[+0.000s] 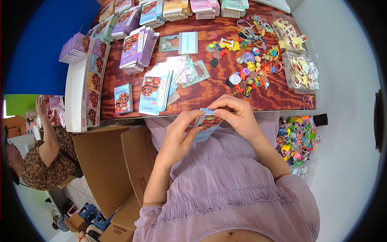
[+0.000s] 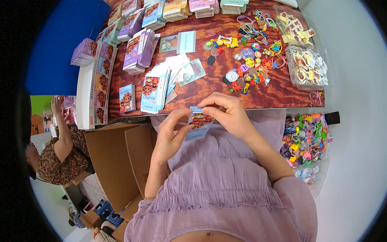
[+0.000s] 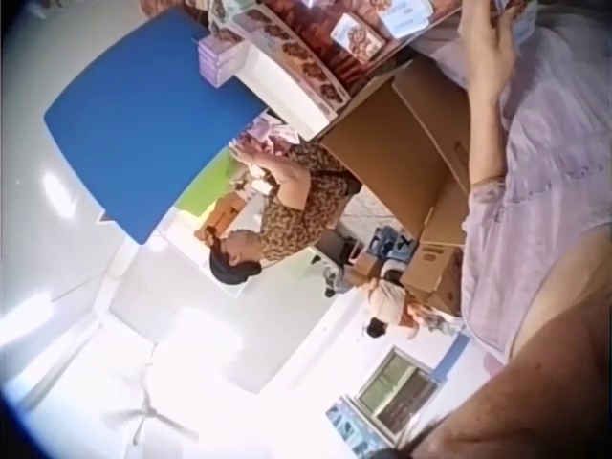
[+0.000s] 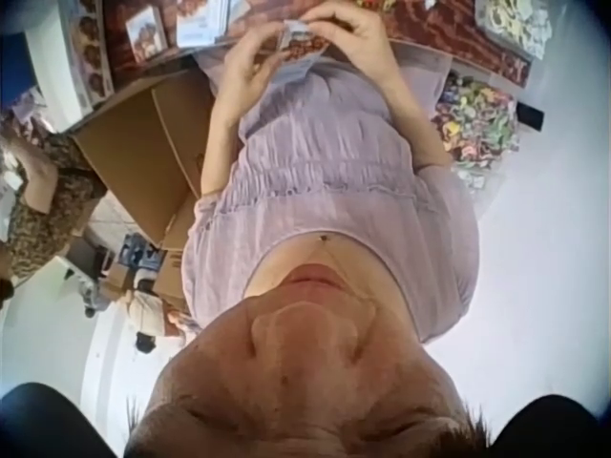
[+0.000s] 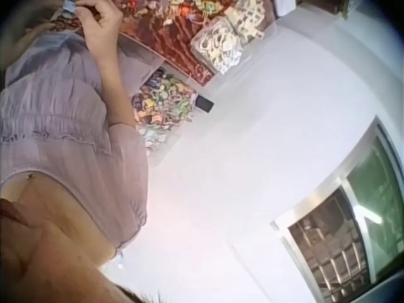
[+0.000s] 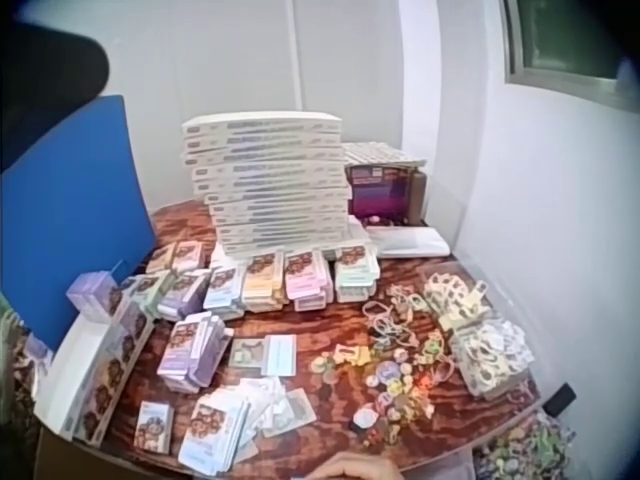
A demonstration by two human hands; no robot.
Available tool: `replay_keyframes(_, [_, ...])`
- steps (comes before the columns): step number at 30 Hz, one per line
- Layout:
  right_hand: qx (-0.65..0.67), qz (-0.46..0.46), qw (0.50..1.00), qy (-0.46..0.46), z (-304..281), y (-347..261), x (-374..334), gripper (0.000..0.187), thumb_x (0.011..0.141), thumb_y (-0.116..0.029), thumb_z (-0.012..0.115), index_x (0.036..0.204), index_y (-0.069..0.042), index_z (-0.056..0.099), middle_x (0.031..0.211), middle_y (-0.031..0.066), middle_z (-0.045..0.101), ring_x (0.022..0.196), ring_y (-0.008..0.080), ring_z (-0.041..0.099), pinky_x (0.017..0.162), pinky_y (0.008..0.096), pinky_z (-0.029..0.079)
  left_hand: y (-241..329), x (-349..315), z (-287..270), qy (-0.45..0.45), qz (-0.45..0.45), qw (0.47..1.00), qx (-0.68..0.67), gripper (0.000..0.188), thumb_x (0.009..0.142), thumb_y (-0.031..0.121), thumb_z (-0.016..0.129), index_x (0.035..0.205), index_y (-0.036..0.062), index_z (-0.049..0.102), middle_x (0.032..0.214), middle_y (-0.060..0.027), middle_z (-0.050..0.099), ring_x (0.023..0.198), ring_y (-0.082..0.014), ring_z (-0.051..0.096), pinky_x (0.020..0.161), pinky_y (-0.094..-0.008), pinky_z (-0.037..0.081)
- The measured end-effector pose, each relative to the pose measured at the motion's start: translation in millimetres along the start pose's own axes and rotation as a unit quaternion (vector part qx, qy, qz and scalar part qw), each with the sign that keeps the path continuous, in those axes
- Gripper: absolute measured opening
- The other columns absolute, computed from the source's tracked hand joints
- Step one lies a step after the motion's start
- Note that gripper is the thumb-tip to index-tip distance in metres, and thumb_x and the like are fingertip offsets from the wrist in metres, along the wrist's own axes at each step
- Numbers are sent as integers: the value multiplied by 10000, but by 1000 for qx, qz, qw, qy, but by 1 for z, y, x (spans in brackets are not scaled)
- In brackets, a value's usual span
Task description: Organizing and preparing small toy boxes and cards on a workstation.
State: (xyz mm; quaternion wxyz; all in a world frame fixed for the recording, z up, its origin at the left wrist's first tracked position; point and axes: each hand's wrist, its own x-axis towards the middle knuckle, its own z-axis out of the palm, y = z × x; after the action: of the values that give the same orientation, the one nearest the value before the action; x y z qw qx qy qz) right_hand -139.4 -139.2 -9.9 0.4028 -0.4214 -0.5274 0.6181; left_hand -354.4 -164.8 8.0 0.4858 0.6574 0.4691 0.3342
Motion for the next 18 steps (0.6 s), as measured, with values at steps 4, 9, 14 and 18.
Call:
replay_keyframes(4, [-104,-171,980,13,1,5,3,176,876,43,621,1019,7,715,1093,99,687,968,185,658,806,291,520,-2,1,1,4,19,1000,19,424,861,-82,652,1257,48,573,1107,-125,630,936,-249,663,777,-327,571])
replay_keyframes(9, [-178,-157,971,-15,-1,-5,-3,233,867,44,626,1071,-14,723,1127,123,684,988,219,667,821,309,525,-5,-2,8,19,-11,999,-38,469,883,-82,639,1316,39,507,1101,-123,646,970,-239,674,785,-331,574])
replay_keyframes(14, [-152,-148,977,-20,2,-3,-6,255,880,12,644,1123,-20,714,1145,128,680,1036,234,657,890,334,514,-3,-2,7,16,-41,996,-83,533,885,-100,631,1369,46,465,1133,-109,647,1006,-187,672,807,-304,568])
replay_keyframes(18, [-92,-139,985,37,17,3,-12,291,885,2,644,1171,-17,695,1202,137,669,1101,240,639,949,347,498,-5,2,5,30,-25,992,-123,551,882,-116,621,1385,49,468,1144,-95,639,997,-161,665,787,-282,564])
